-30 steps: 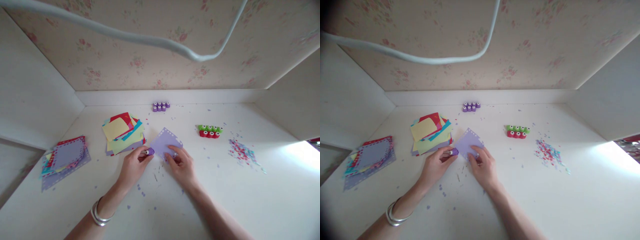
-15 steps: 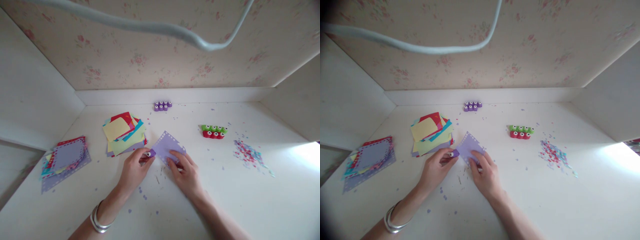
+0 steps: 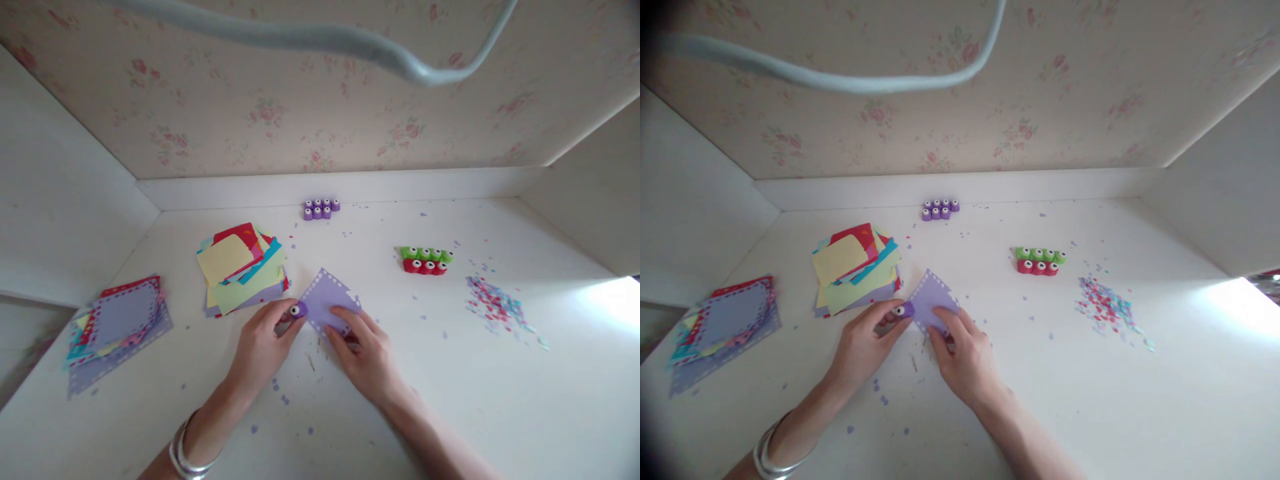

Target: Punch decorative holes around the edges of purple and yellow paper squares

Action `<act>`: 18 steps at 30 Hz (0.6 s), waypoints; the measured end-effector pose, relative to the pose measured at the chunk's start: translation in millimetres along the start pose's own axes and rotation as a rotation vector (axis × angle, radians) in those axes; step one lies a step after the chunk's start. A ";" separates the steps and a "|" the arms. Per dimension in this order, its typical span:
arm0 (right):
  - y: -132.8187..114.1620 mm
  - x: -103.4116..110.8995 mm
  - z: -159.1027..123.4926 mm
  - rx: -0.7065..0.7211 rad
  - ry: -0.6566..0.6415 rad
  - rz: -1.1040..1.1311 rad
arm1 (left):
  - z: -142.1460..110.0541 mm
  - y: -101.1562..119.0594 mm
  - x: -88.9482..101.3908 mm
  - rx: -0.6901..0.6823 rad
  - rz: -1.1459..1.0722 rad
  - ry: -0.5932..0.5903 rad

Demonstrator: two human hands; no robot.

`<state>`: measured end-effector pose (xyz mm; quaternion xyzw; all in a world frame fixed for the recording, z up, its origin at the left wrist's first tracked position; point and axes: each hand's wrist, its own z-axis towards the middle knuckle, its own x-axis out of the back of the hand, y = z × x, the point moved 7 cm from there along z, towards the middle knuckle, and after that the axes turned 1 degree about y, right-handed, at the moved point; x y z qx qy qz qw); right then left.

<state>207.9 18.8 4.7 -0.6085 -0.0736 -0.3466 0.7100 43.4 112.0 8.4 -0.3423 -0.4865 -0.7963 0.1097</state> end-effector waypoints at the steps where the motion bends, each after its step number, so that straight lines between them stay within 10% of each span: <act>1: -2.0 1.8 0.1 0.017 -0.005 -0.048 | -0.2 -0.2 -0.5 0.000 0.006 -0.005; 8: -14.1 32.9 6.1 0.175 0.199 -0.326 | -0.9 -3.8 -4.4 0.027 0.039 -0.042; 18: -9.3 -0.8 13.2 0.237 -0.209 -0.449 | 2.2 2.0 2.4 -0.008 0.067 -0.043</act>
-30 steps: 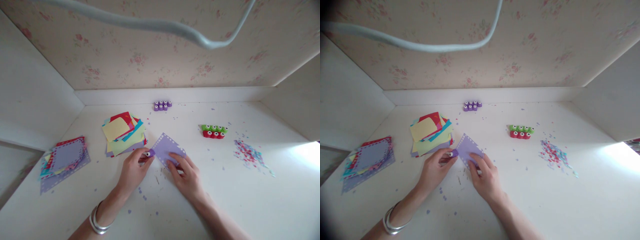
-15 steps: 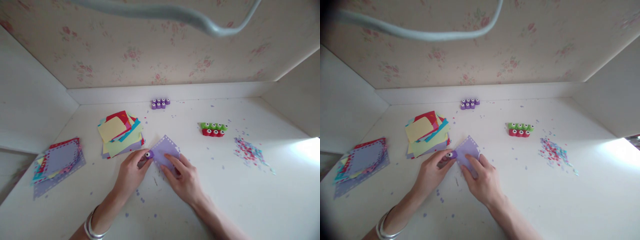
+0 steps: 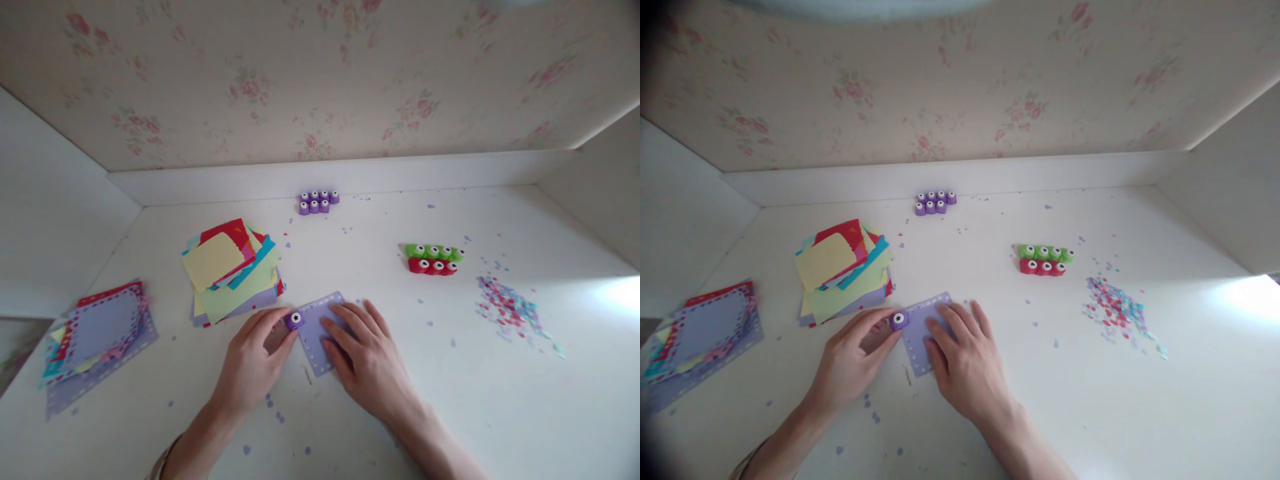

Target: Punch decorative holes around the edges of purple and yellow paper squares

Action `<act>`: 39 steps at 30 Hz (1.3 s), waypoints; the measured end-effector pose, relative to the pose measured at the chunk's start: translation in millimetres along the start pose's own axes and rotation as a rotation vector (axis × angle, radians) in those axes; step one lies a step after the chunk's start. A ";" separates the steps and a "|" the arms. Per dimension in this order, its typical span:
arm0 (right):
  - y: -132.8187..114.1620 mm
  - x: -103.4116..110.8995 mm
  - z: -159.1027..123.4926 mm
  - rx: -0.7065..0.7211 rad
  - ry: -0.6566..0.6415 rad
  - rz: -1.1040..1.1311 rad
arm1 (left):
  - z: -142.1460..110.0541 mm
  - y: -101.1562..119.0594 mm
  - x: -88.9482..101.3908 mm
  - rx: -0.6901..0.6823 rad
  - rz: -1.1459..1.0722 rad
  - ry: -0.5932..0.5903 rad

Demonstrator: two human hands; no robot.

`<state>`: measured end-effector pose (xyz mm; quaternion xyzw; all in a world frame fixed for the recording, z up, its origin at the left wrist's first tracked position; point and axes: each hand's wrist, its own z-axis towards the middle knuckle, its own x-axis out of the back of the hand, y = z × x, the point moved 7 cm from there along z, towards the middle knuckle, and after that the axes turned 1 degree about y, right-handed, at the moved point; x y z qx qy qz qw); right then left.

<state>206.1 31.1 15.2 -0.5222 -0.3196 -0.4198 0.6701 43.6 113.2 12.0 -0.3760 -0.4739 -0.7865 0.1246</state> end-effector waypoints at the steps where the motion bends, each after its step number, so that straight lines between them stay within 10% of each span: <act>1: 0.5 0.0 0.0 -0.002 -0.004 0.001 | -0.1 -1.1 0.3 0.007 -0.004 0.002; 39: 7.1 5.4 5.0 -0.054 -0.012 0.066 | 18.0 2.9 -11.0 0.108 -0.018 -0.094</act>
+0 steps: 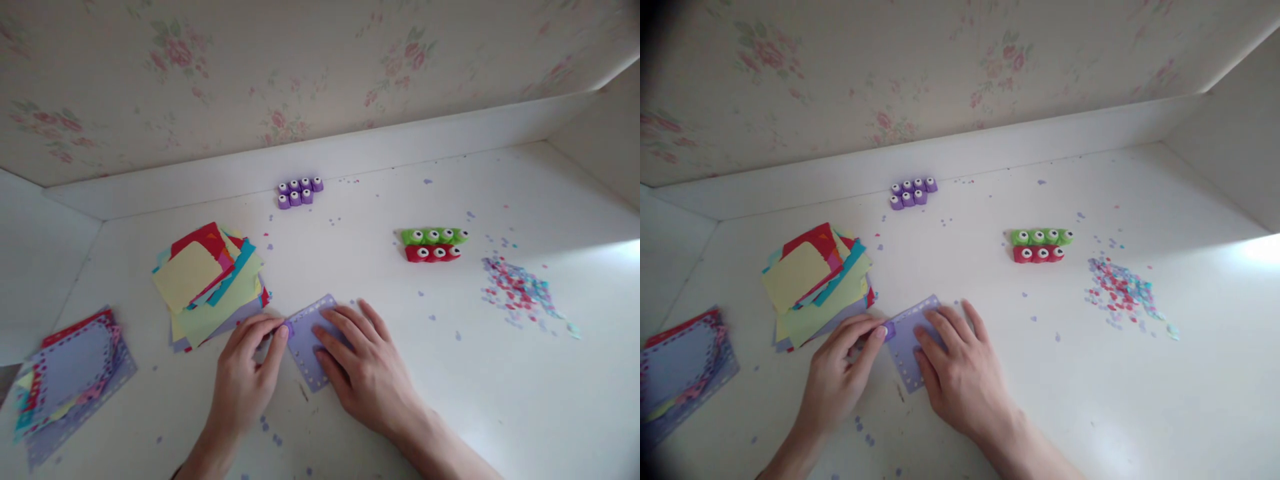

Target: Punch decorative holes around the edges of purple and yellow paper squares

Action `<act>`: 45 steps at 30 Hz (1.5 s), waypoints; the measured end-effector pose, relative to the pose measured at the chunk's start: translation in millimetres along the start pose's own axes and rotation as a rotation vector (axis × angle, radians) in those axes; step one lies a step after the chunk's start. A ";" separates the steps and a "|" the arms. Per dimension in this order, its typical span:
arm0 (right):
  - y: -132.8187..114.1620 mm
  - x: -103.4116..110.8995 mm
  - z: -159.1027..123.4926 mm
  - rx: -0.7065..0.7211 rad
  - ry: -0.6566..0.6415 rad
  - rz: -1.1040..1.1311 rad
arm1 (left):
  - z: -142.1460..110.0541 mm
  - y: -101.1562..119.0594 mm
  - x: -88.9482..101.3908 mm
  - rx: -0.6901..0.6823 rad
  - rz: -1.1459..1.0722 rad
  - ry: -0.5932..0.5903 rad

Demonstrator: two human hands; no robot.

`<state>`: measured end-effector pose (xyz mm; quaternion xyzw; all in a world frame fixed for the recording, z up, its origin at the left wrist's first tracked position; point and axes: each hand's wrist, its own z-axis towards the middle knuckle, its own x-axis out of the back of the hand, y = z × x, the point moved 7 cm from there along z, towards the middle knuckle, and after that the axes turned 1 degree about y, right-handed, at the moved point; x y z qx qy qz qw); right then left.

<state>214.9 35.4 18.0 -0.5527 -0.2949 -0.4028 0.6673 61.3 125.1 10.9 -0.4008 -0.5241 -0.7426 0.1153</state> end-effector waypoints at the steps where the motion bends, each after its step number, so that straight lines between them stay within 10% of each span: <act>1: 0.1 0.0 0.1 -0.001 0.000 0.000 | 0.9 0.2 -1.0 0.005 -0.004 -0.008; 14: 3.1 -2.8 -0.2 -0.028 -0.033 0.024 | 24.2 3.2 -9.3 0.082 0.011 -0.262; 35: 5.5 4.0 -3.1 -0.047 0.059 0.035 | -14.0 -7.3 28.5 -0.018 0.336 -0.163; 41: 2.6 6.5 -2.6 -0.054 0.069 0.035 | 28.9 31.4 29.5 -0.169 0.266 -0.103; 45: 0.6 8.3 -2.4 -0.064 0.065 0.040 | 74.9 70.9 -2.8 -0.279 0.120 -0.253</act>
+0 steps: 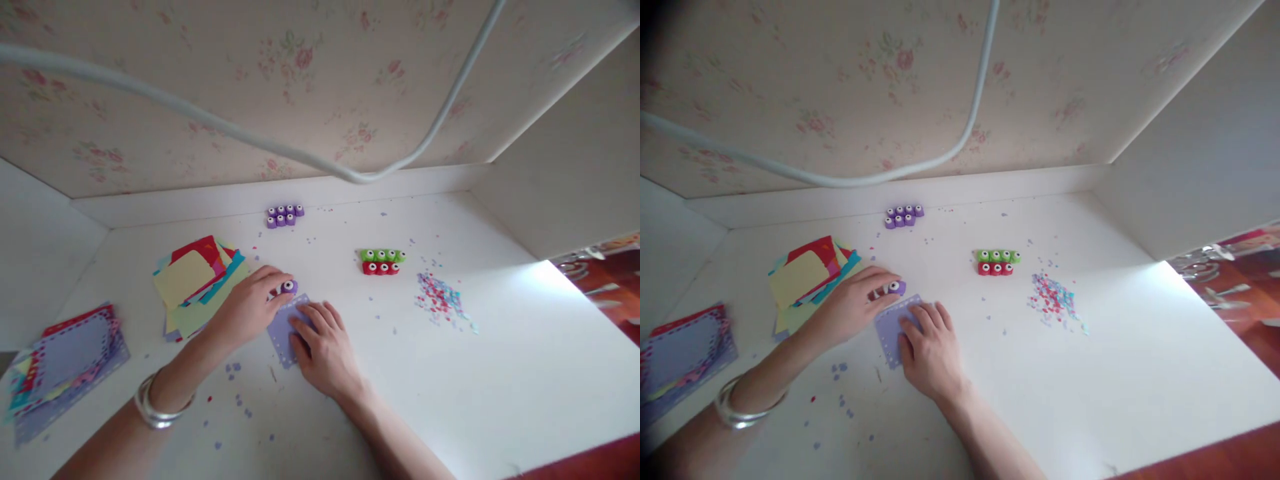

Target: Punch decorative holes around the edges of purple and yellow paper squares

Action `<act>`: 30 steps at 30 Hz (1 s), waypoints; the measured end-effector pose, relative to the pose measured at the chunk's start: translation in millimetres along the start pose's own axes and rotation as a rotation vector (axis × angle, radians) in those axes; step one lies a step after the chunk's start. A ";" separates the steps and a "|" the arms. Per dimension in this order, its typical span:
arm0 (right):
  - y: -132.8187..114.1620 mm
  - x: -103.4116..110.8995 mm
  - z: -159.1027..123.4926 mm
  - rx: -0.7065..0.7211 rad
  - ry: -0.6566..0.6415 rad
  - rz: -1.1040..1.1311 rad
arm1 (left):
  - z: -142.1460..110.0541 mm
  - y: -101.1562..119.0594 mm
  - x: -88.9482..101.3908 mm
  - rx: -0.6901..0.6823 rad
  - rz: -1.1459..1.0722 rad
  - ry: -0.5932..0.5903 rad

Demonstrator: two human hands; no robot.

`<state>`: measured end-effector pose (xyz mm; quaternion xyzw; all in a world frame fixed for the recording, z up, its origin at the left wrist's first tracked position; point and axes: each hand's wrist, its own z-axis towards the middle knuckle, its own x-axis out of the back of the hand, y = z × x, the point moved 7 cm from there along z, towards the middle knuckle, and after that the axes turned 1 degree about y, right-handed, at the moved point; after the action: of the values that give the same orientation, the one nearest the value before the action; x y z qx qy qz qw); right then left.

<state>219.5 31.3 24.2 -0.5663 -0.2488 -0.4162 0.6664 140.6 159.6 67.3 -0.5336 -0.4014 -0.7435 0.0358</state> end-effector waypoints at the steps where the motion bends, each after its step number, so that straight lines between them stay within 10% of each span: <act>1: 0.0 0.1 -0.2 -0.003 -0.003 0.001 | 14.9 5.8 -7.1 -0.034 -0.009 -0.038; 19: 2.3 3.3 -0.2 -0.020 0.012 0.042 | 196.7 110.6 -103.1 -0.516 0.223 -0.298; 30: 4.9 6.1 2.8 -0.008 0.005 0.018 | 228.2 147.9 -161.8 -0.600 0.283 -0.429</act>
<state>227.2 32.4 27.0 -0.5701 -0.2406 -0.4124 0.6686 455.6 143.9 41.5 -0.7138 -0.0872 -0.6871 -0.1044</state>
